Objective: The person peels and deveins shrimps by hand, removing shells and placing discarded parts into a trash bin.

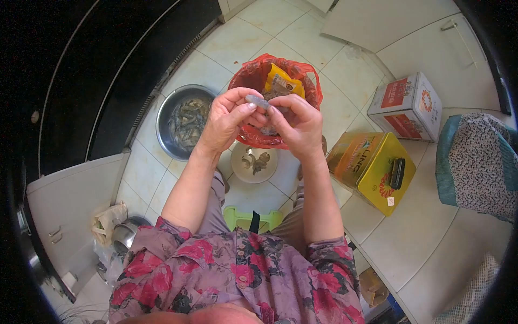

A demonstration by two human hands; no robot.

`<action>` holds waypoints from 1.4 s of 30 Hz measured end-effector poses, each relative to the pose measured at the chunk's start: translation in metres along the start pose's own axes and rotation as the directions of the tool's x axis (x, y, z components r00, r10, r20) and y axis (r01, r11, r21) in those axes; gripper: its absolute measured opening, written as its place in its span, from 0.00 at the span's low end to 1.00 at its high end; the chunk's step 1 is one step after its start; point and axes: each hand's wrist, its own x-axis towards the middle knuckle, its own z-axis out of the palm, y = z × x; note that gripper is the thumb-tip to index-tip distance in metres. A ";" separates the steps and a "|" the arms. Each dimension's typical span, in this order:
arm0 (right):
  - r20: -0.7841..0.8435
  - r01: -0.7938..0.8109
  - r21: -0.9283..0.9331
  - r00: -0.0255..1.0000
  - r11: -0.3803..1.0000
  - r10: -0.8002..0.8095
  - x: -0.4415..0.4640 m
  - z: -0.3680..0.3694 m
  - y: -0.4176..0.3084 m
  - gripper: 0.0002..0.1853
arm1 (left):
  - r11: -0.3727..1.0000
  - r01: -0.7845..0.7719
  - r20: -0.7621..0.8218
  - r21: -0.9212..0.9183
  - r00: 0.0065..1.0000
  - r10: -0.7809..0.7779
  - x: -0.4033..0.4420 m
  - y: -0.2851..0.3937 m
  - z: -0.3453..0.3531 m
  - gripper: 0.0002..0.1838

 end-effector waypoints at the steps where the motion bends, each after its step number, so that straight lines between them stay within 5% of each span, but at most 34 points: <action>1: 0.000 -0.001 0.001 1.000 1.000 0.001 0.001 0.000 0.001 0.05 | 1.000 -0.002 -0.002 0.007 1.000 0.002 0.000 0.000 -0.001 0.11; 3: 0.020 0.170 -0.223 0.985 0.960 -0.169 0.004 0.000 -0.002 0.07 | 1.000 -0.002 -0.007 0.012 1.000 0.002 0.000 -0.001 -0.001 0.11; 6: 0.012 0.143 -0.379 0.989 0.914 -0.150 0.002 0.002 -0.016 0.09 | 1.000 0.012 -0.011 0.027 1.000 -0.012 0.001 -0.002 -0.002 0.11; 18: 0.090 0.273 -0.663 0.954 0.697 -0.287 0.000 0.007 -0.016 0.06 | 0.983 0.014 -0.060 0.181 0.998 -0.004 -0.001 -0.012 0.000 0.09; 29: 0.070 0.193 -0.616 0.979 0.764 -0.191 0.003 0.007 -0.010 0.06 | 0.975 0.039 -0.061 0.220 0.998 -0.026 -0.001 -0.013 -0.003 0.10; 42: 0.034 0.160 -0.564 0.985 0.810 -0.171 0.003 0.003 -0.015 0.07 | 0.997 0.061 -0.027 0.053 0.998 -0.060 0.000 -0.012 -0.002 0.11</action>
